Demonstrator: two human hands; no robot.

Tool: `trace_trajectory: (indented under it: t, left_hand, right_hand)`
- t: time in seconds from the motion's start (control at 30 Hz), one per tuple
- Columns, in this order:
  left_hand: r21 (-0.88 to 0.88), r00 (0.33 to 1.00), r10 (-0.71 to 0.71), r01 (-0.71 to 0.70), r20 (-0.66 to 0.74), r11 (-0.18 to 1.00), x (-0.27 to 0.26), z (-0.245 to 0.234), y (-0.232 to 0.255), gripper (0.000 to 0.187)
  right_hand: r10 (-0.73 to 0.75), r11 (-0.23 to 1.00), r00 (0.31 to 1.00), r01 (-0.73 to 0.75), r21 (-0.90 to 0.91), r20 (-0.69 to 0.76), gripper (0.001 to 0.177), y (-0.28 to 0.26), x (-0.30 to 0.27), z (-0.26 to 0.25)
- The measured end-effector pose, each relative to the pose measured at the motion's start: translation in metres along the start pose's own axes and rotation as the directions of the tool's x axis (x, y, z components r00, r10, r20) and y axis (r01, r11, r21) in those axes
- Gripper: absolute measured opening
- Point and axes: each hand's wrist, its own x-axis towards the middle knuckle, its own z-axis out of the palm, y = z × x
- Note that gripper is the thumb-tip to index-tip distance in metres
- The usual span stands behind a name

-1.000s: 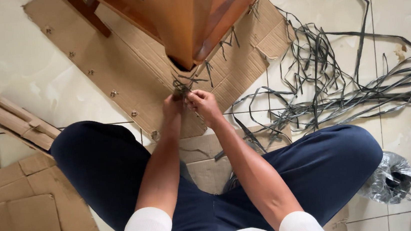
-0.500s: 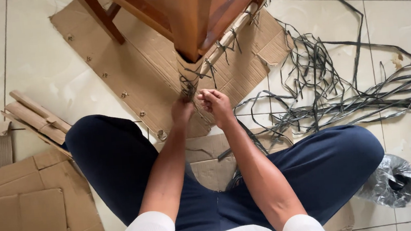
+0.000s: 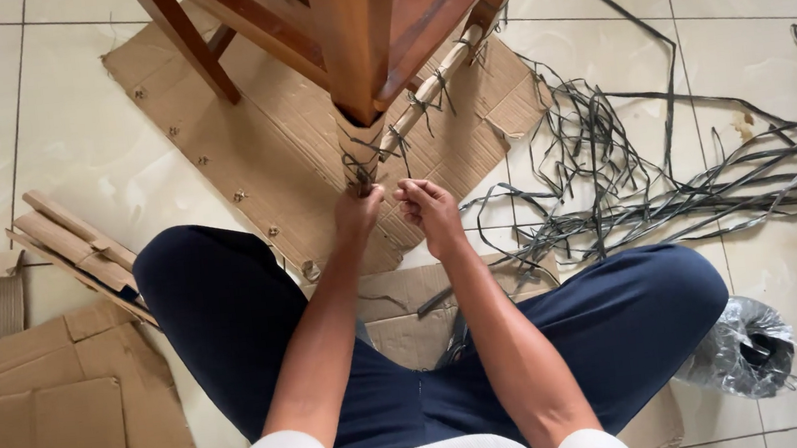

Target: The person wraps cardboard around the legs of a wooden chair and secures it with plastic ties.

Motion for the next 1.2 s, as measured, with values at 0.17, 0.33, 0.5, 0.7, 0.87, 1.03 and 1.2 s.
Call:
trace_trajectory:
  t: [0.17, 0.33, 0.5, 0.7, 0.87, 1.03, 1.2]
  left_hand:
    - [-0.037, 0.991, -0.029, 0.034, 0.132, 0.999, -0.026, -0.030, 0.079, 0.032]
    - [0.045, 0.983, 0.002, -0.011, 0.181, 0.999, -0.052, -0.068, 0.144, 0.037]
    - [-0.236, 0.966, 0.119, -0.064, 0.228, 0.970, -0.057, -0.111, 0.166, 0.028]
    - [-0.188, 0.955, 0.288, -0.295, -0.064, 0.937, -0.039, -0.171, 0.212, 0.027]
    - [-0.307, 0.813, 0.485, -0.575, -0.324, 0.759, 0.001, -0.207, 0.221, 0.013]
    - [-0.089, 0.723, 0.506, -0.609, -0.471, 0.788, 0.054, -0.242, 0.244, 0.011]
    - [-0.023, 0.538, 0.642, -0.776, -0.546, 0.631, 0.117, -0.278, 0.256, 0.019]
  right_hand:
    - [-0.088, 0.980, 0.996, 0.088, -0.180, 0.013, 0.022, -0.046, 0.002, -0.001]
    - [-0.223, 0.922, 0.965, 0.255, -0.293, 0.137, 0.024, -0.133, -0.009, 0.004]
    - [-0.338, 0.770, 0.899, 0.434, -0.467, 0.278, 0.023, -0.202, -0.027, 0.022]
    - [-0.423, 0.701, 0.837, 0.544, -0.460, 0.347, 0.029, -0.215, -0.047, 0.065]
    - [-0.692, 0.088, 0.547, 0.712, -0.697, 0.471, 0.052, -0.206, -0.073, 0.116]
    - [-0.727, 0.036, 0.522, 0.677, -0.735, 0.446, 0.075, -0.191, -0.076, 0.131]
    - [-0.795, -0.083, 0.403, 0.668, -0.739, 0.454, 0.085, -0.176, -0.070, 0.139]
